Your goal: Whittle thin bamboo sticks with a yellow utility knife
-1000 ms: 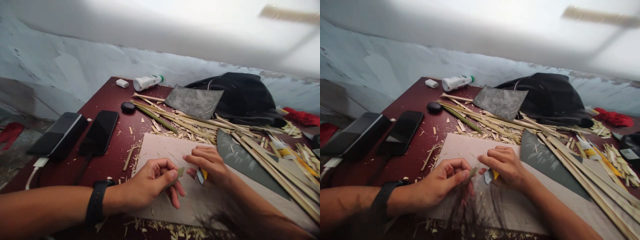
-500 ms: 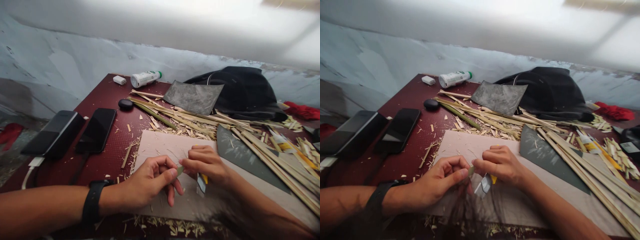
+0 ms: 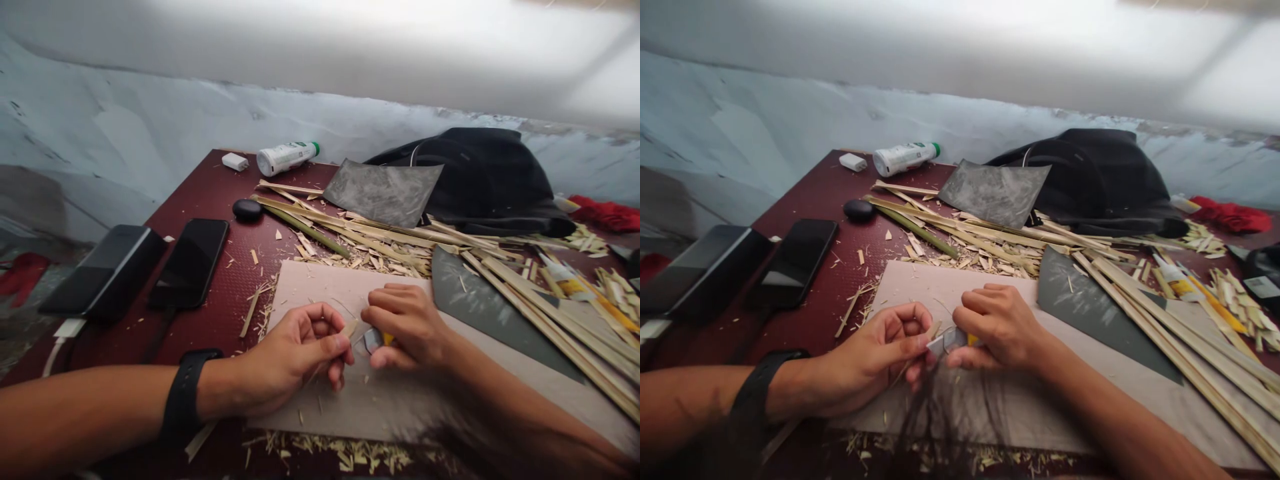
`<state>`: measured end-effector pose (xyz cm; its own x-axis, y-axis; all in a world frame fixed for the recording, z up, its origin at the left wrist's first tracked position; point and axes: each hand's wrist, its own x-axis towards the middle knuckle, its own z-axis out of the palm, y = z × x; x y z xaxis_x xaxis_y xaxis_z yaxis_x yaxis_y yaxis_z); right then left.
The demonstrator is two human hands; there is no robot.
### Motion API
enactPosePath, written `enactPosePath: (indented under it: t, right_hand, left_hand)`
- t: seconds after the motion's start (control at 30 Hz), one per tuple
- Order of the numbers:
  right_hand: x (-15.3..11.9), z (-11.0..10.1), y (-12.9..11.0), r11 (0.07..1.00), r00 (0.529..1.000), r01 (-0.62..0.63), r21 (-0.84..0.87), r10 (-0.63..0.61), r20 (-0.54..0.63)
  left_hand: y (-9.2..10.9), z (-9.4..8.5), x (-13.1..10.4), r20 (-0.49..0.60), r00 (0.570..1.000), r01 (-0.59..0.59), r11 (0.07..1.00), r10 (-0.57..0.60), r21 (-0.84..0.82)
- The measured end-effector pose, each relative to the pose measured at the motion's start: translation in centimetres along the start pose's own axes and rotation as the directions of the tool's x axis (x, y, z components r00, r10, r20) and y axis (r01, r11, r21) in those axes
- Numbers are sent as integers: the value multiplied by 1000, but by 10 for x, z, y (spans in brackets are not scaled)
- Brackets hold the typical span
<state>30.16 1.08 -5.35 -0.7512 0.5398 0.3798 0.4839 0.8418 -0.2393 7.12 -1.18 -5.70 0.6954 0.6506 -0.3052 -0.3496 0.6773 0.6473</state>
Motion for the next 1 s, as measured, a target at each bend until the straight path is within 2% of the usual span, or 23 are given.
enactPosePath:
  t: [0.23,0.6,1.0]
  right_hand:
    - [1,4,-2,996,995,-64,-68,69,66]
    - [0,7,-8,992,995,-84,-98,88,41]
    - [3,8,-12,976,993,-111,-190,101,-60]
  left_hand:
    - [1,-1,-1,4,1000,11,999,-11,-51]
    - [-2,-2,3,-3,1000,-15,1000,15,-2]
    - [-1,-2,1,-19,1000,-1,1000,1,-12]
